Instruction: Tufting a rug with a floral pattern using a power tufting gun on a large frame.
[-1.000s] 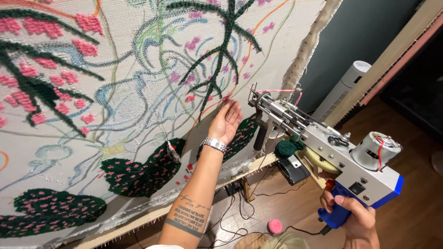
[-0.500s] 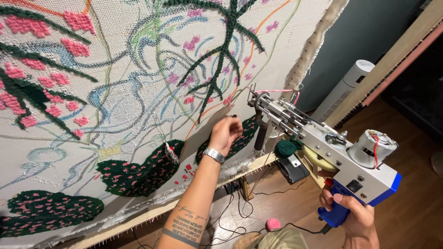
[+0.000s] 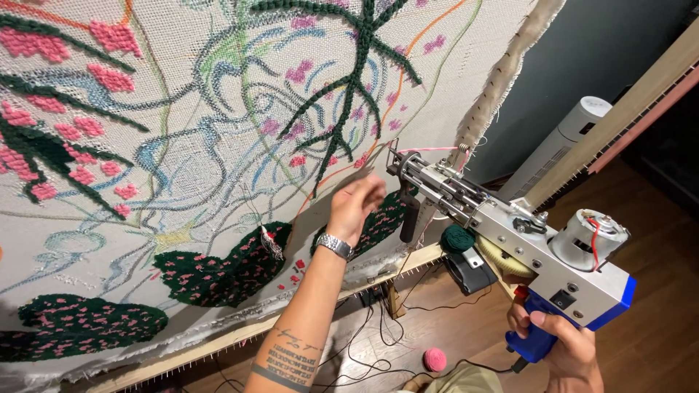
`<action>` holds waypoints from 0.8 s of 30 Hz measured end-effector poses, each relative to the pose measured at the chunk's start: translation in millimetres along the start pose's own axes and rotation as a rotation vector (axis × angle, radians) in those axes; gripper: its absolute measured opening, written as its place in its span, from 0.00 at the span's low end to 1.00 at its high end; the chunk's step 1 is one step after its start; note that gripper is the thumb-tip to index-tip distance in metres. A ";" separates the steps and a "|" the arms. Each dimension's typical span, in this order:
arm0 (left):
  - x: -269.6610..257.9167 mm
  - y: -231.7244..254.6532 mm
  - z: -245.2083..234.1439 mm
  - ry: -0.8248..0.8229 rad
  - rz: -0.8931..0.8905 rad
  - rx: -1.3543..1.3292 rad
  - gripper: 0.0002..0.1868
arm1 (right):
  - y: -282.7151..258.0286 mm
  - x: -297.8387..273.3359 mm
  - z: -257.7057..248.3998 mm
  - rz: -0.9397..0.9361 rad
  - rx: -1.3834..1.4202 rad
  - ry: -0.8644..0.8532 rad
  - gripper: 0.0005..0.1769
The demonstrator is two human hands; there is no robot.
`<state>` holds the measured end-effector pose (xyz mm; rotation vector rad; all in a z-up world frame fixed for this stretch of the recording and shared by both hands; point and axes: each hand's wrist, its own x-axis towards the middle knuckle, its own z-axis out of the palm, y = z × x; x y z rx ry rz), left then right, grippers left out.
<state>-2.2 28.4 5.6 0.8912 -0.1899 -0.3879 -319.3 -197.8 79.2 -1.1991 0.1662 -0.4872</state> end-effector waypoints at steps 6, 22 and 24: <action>-24.1 -11.8 -15.2 -0.432 0.106 0.598 0.26 | 27.8 5.0 -72.1 0.045 0.103 -0.126 0.28; -29.2 -70.4 32.7 -0.126 0.233 0.866 0.02 | -16.2 23.4 -17.1 0.126 -0.074 -0.189 0.25; -31.1 -78.5 29.3 -0.159 0.177 0.574 0.09 | -5.3 23.4 -35.3 0.153 -0.085 -0.231 0.17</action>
